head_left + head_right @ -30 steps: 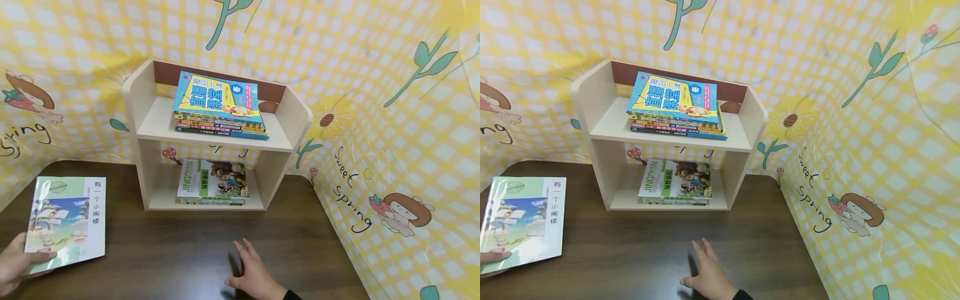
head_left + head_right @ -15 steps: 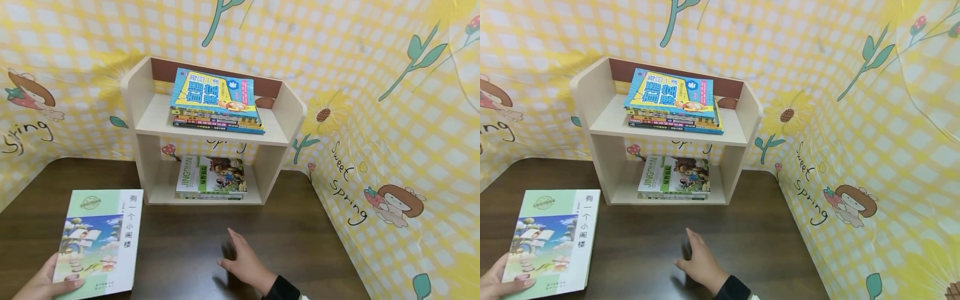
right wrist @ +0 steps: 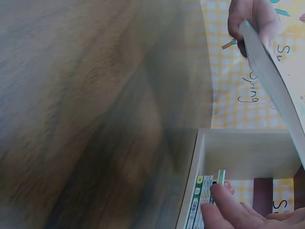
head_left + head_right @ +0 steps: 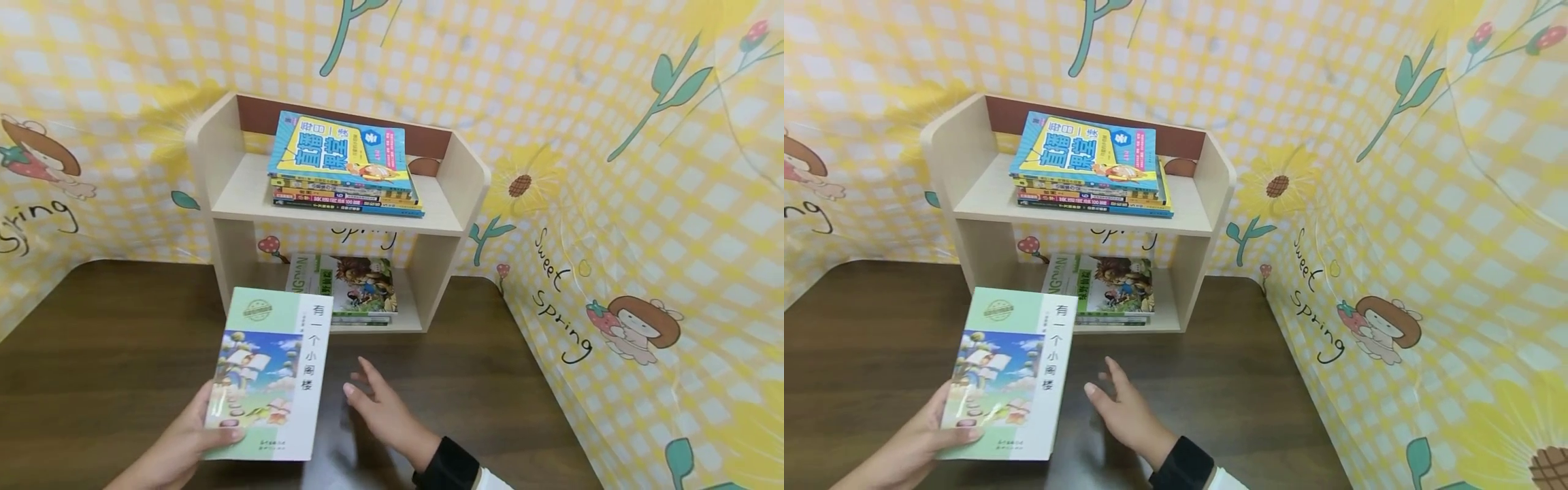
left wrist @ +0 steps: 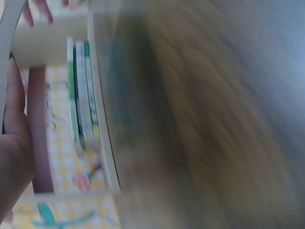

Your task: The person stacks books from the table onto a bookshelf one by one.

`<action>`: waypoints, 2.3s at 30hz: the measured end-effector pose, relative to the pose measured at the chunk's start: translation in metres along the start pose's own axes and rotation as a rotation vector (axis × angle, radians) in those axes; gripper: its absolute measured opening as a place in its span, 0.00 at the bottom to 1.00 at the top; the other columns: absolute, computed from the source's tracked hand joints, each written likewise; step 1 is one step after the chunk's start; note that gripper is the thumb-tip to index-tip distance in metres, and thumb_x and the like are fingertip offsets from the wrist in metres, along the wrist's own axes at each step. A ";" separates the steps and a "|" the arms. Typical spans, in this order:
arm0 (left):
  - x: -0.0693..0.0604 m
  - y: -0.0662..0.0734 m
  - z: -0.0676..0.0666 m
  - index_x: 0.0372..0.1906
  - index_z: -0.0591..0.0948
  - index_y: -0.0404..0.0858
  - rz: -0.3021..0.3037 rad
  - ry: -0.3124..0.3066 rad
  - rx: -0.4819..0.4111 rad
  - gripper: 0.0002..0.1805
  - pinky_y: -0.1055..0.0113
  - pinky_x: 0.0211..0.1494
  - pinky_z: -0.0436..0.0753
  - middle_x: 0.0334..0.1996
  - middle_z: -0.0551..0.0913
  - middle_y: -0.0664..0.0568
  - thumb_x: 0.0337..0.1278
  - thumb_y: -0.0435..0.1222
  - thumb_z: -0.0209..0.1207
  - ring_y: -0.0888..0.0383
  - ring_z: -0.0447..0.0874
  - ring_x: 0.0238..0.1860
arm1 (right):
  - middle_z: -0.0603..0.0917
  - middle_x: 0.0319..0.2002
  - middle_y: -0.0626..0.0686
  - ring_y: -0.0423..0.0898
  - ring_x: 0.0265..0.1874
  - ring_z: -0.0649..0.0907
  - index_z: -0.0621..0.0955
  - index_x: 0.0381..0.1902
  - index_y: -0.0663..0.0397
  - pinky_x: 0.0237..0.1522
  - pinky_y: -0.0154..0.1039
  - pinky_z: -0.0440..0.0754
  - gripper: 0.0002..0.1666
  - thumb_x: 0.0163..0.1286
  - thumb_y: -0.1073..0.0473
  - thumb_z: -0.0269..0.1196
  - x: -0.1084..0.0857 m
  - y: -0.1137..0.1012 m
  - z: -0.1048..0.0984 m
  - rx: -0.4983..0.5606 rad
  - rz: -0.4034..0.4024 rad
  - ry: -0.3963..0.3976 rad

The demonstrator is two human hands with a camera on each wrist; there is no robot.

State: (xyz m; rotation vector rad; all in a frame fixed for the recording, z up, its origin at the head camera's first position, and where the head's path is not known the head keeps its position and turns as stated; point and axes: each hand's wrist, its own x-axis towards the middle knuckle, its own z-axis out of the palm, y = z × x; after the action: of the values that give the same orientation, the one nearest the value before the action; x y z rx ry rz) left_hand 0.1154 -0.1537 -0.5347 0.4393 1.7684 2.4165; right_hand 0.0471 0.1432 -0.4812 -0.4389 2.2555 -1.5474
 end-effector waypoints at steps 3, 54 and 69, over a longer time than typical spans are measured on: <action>0.016 0.001 0.018 0.59 0.56 0.54 -0.038 0.041 0.040 0.36 0.63 0.43 0.85 0.43 0.85 0.59 0.54 0.19 0.55 0.57 0.86 0.42 | 0.70 0.64 0.65 0.57 0.51 0.81 0.54 0.75 0.57 0.52 0.55 0.78 0.38 0.75 0.48 0.53 0.005 -0.003 0.005 0.092 -0.004 -0.013; 0.052 0.016 0.014 0.64 0.61 0.47 -0.116 0.060 -0.002 0.37 0.61 0.41 0.85 0.47 0.77 0.53 0.53 0.21 0.60 0.56 0.83 0.41 | 0.84 0.29 0.52 0.40 0.18 0.80 0.68 0.67 0.61 0.13 0.31 0.72 0.25 0.74 0.63 0.53 0.000 0.009 -0.054 0.197 0.086 -0.310; 0.046 0.020 0.013 0.72 0.36 0.25 -0.110 -0.142 0.115 0.57 0.66 0.48 0.82 0.53 0.76 0.58 0.48 0.25 0.67 0.57 0.82 0.46 | 0.84 0.30 0.49 0.40 0.22 0.83 0.67 0.69 0.59 0.14 0.30 0.75 0.27 0.73 0.63 0.55 0.011 0.004 -0.068 0.134 0.105 -0.462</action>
State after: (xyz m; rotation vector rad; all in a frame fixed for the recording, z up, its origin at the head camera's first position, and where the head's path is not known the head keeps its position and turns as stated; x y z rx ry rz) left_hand 0.0769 -0.1358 -0.5048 0.4988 1.8250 2.1622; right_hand 0.0048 0.1955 -0.4639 -0.5628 1.7841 -1.3663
